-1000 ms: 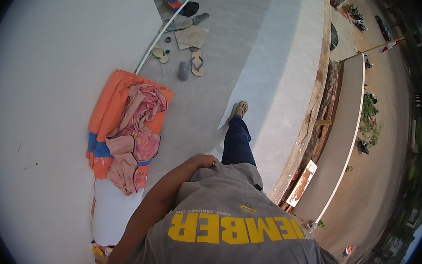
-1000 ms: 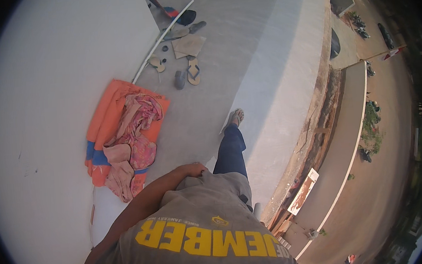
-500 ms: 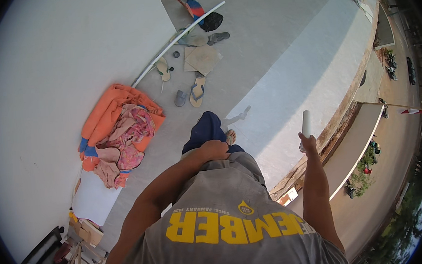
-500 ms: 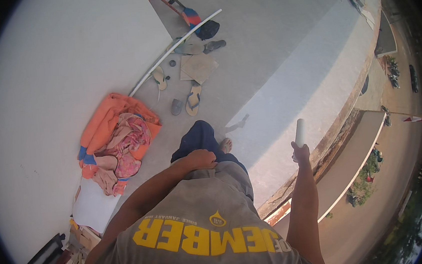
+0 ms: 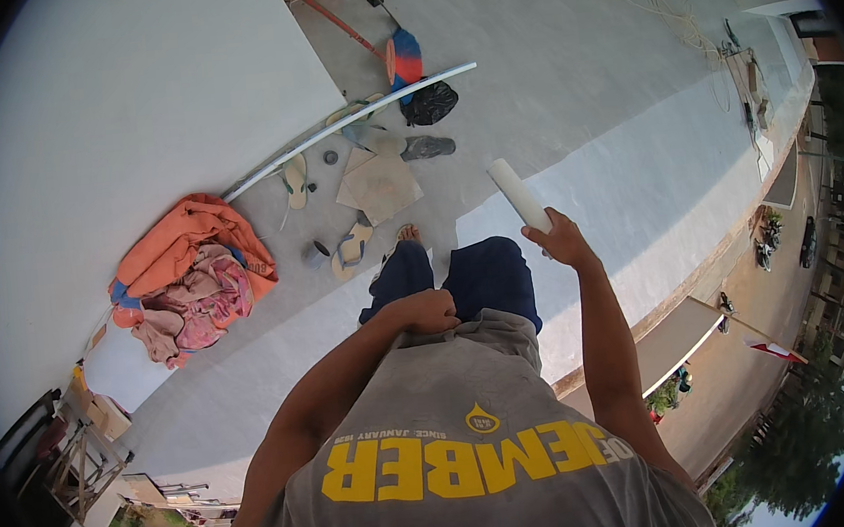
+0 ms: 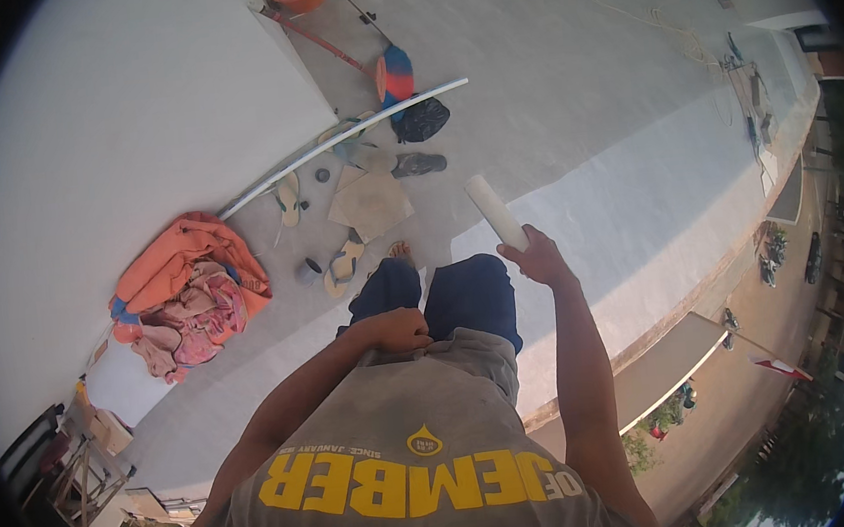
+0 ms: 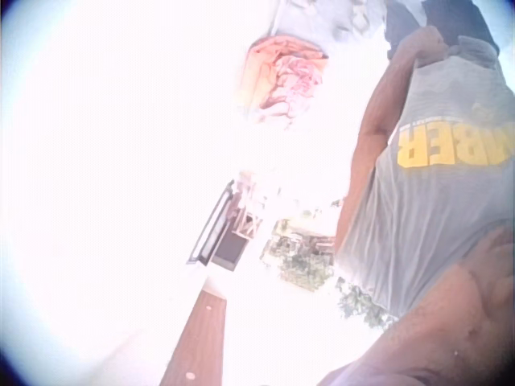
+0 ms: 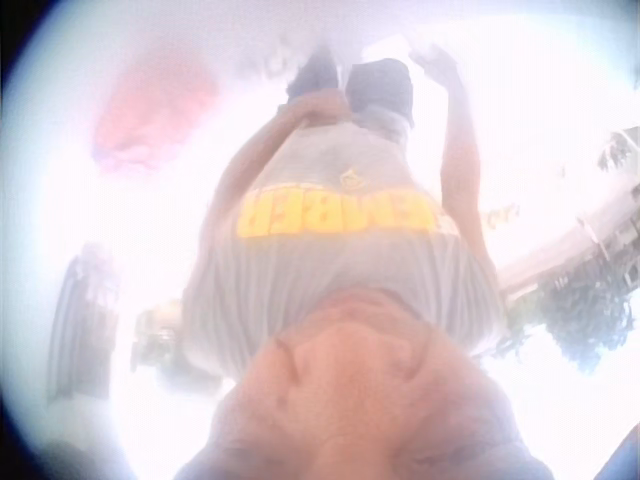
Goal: The person walks across a rooftop construction site, picks up a short white PVC pipe, and hands it to a coworker inside a room. The person then walks back outside, picks up a long white PVC pipe, and places it on a pile of other pipes.
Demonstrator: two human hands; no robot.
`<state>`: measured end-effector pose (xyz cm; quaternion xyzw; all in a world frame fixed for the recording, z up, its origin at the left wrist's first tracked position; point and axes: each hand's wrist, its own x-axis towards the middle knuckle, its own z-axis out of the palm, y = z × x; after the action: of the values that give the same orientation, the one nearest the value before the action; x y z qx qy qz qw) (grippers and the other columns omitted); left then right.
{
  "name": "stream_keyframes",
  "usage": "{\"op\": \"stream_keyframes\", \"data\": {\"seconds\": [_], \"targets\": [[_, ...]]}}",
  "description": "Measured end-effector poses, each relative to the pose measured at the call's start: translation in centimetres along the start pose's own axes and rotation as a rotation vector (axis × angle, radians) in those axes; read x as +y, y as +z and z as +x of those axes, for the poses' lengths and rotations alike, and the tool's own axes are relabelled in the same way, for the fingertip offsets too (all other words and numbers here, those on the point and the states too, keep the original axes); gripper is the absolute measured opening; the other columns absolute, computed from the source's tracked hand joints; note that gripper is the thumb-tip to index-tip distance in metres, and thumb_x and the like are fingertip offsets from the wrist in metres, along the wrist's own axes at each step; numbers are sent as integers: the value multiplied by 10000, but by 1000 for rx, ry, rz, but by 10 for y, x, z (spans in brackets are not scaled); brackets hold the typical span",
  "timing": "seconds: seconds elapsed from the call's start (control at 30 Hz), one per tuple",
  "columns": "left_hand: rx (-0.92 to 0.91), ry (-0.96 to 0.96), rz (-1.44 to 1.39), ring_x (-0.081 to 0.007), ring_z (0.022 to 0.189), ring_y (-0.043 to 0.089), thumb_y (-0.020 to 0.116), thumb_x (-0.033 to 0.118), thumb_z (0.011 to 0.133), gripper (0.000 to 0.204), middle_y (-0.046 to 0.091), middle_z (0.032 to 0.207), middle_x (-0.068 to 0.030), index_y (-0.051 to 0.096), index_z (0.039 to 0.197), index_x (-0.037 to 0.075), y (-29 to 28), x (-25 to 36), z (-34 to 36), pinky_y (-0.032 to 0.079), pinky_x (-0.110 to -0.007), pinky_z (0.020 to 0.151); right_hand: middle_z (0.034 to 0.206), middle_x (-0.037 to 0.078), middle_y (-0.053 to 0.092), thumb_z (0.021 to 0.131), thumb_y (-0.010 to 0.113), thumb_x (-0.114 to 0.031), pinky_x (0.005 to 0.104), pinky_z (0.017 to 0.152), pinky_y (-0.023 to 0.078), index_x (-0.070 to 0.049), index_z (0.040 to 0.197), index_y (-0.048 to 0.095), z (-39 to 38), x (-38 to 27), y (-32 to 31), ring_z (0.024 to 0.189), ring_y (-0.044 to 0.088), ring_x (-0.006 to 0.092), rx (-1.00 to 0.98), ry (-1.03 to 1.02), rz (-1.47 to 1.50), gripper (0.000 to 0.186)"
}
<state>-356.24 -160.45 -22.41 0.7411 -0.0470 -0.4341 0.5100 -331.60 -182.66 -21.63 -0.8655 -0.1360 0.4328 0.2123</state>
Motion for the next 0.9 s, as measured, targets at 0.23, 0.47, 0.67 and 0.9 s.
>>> {"op": "stream_keyframes", "data": {"seconds": [0.23, 0.47, 0.67, 0.9], "targets": [[36, -173, -555, -192, 693, 606, 599, 299, 974, 385, 679, 753, -154, 695, 873, -61, -54, 14, 66, 492, -403, 715, 954, 215, 706, 892, 667, -614, 427, 738, 558, 14, 1125, 601, 229, 17, -22, 840, 724, 326, -332, -77, -156, 673], [116, -371, -921, -258, 774, 684, 606, 291, 997, 314, 708, 873, -167, 699, 973, -7, -75, 54, 198, 531, -426, 769, 1232, 201, 698, 935, 601, -479, 488, 994, 526, -36, 1395, 517, 484, 23, 22, 1152, 679, 350, -493, -81, -728, 644], [561, -440, -865, -415, 926, 690, 602, 173, 968, 199, 712, 1010, -225, 687, 1046, 10, -121, -50, 300, 553, -437, 814, 1278, 202, 582, 928, 620, -278, 551, 1020, 481, -50, 1322, 488, 631, 3, 105, 1274, 567, 369, -396, -357, -716, 474], [1045, -569, -510, -419, 873, 676, 588, 109, 942, 183, 683, 943, -216, 639, 1079, 0, -195, -231, 383, 541, -482, 788, 1219, 142, 593, 918, 637, -191, 532, 1013, 457, -86, 1312, 523, 745, 33, 210, 1220, 579, 315, -107, -873, -698, 423]]}}
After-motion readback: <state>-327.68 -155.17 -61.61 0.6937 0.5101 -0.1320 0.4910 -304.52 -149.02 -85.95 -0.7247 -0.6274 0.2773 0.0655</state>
